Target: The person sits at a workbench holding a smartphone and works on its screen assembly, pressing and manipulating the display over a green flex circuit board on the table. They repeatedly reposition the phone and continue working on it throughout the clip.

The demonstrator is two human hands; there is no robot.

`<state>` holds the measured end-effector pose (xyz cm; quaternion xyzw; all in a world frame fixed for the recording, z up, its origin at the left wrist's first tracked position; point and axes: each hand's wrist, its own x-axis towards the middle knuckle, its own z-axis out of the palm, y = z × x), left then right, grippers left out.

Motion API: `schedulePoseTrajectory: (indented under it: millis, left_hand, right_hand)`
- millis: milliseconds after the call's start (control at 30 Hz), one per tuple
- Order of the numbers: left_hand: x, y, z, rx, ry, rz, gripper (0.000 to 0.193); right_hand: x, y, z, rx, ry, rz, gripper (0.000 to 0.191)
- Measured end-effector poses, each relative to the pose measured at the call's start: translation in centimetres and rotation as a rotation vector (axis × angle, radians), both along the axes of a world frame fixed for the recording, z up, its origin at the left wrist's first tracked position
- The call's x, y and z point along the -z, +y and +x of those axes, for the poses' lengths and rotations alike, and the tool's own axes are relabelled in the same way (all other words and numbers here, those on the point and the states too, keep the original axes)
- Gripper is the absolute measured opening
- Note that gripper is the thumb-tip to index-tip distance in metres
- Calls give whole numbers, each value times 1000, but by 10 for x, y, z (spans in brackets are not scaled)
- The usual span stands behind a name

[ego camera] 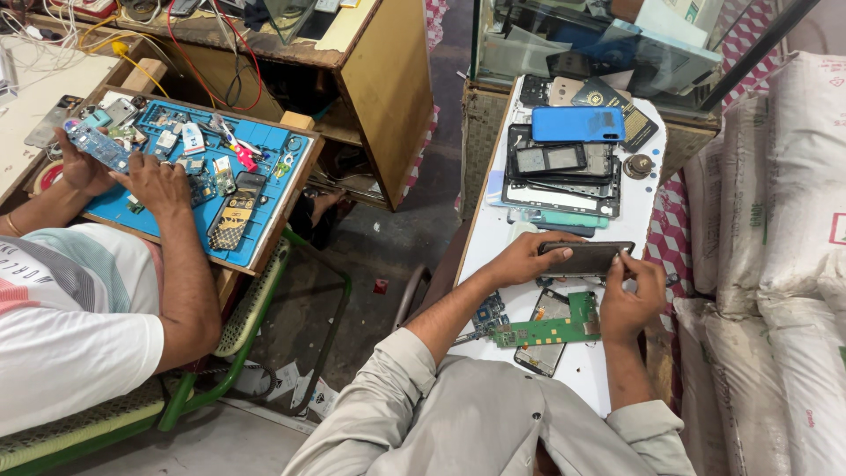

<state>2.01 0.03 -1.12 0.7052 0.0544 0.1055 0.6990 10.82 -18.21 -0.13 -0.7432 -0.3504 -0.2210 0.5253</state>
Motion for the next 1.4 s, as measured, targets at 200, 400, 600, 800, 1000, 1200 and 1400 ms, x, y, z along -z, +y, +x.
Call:
schedulePoseTrajectory:
  millis: [200, 400, 600, 800, 1000, 1200, 1400]
  left_hand:
    - [-4, 0, -3, 15, -35, -5, 42]
    - [-8, 0, -5, 49, -29, -77, 43]
    - [-7, 0, -5, 48, -25, -60, 44]
    - [-7, 2, -4, 10, -18, 83, 43]
    - [-9, 1, -6, 12, 1, 50, 42]
    - [-8, 1, -5, -26, -15, 154, 40]
    - [-8, -1, -4, 15, 11, -2, 41]
  right_hand:
    - [1, 1, 0, -14, -52, -10, 15]
    - [2, 0, -2, -18, -62, -22, 17]
    - [2, 1, -1, -8, 30, 22, 15]
    - [1, 1, -1, -16, -7, 15, 15]
    - [2, 1, 1, -10, -48, -8, 12]
    - [4, 0, 2, -22, -40, -15, 14]
    - [4, 1, 1, -33, 45, 42, 13]
